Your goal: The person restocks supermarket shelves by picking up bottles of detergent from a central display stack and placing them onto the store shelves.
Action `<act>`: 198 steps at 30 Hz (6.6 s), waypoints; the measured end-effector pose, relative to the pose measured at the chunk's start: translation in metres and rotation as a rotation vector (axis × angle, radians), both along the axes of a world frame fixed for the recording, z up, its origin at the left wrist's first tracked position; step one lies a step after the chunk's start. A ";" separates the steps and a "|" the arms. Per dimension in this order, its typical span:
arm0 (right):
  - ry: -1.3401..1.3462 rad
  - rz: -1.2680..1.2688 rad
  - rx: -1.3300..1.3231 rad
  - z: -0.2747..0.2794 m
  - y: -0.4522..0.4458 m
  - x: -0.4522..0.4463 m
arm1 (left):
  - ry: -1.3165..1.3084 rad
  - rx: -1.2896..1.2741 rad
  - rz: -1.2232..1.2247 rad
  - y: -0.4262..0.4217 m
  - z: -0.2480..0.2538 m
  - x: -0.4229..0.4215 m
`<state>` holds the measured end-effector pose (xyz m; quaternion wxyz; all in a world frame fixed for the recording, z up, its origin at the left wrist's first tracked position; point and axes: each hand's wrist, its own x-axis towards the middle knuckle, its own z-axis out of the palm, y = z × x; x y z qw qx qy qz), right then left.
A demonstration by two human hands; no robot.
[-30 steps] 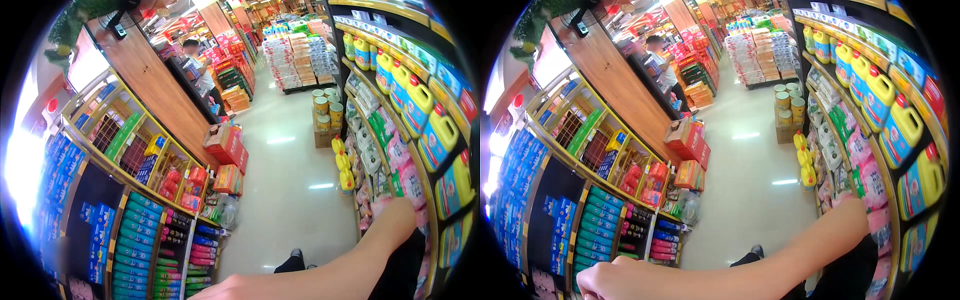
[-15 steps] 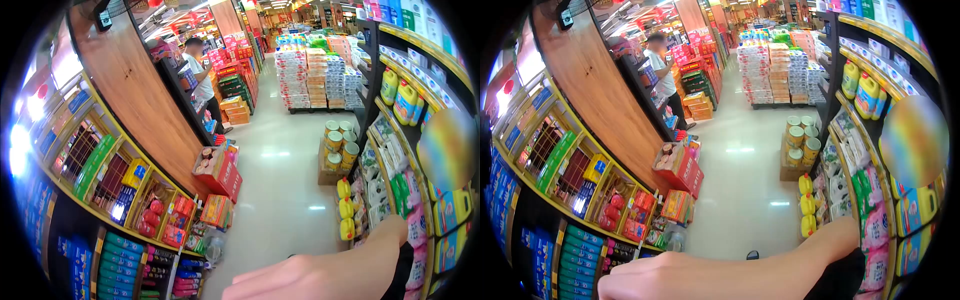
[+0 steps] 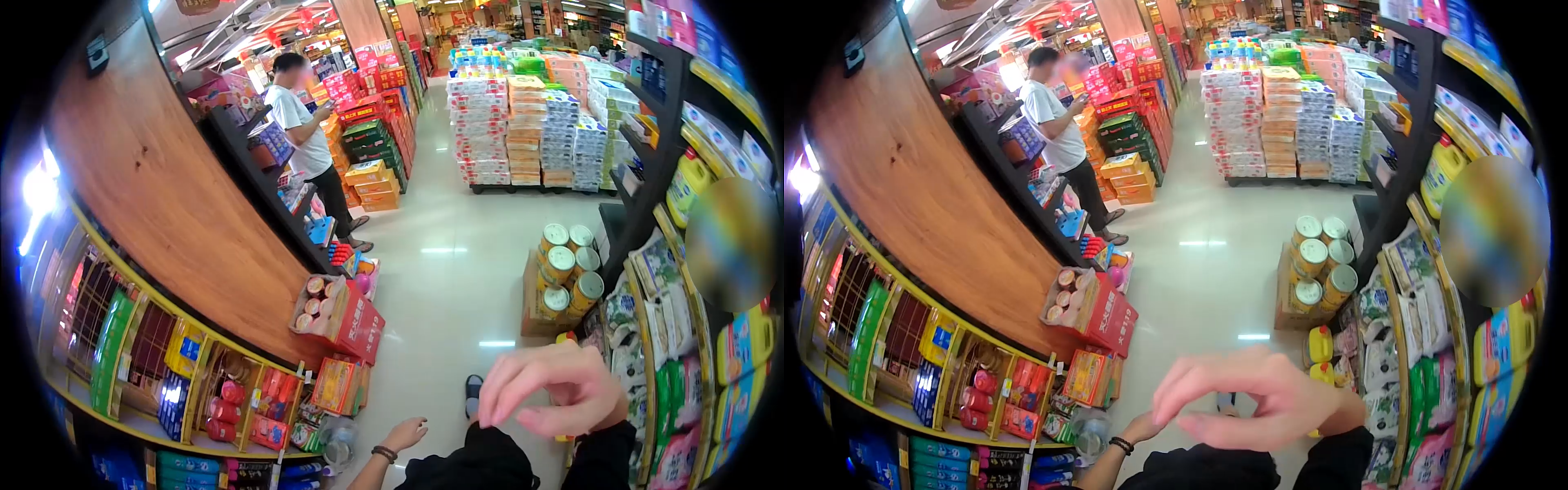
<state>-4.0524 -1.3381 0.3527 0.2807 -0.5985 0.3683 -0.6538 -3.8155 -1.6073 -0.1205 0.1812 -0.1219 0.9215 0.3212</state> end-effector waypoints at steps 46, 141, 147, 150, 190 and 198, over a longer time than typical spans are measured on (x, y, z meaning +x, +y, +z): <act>-0.565 -1.097 -0.138 -0.200 -0.313 -0.948 | 0.177 0.064 -0.249 -0.357 0.099 -1.089; -0.396 -2.845 -0.475 -0.216 -0.521 -0.965 | -0.165 0.809 -1.940 -0.348 0.296 -1.359; -0.654 -3.035 -0.266 -0.252 -0.546 -0.835 | 0.004 1.188 -2.088 -0.286 0.301 -1.243; -0.792 -3.104 -0.613 -0.247 -0.540 -0.791 | -0.087 1.160 -2.172 -0.257 0.295 -1.187; -0.378 -3.203 -2.076 -0.174 -0.076 -0.008 | -0.558 1.187 -2.887 0.274 0.275 -0.408; -0.685 -3.879 -0.863 -0.228 0.034 0.118 | -0.452 1.423 -2.789 0.400 0.280 -0.259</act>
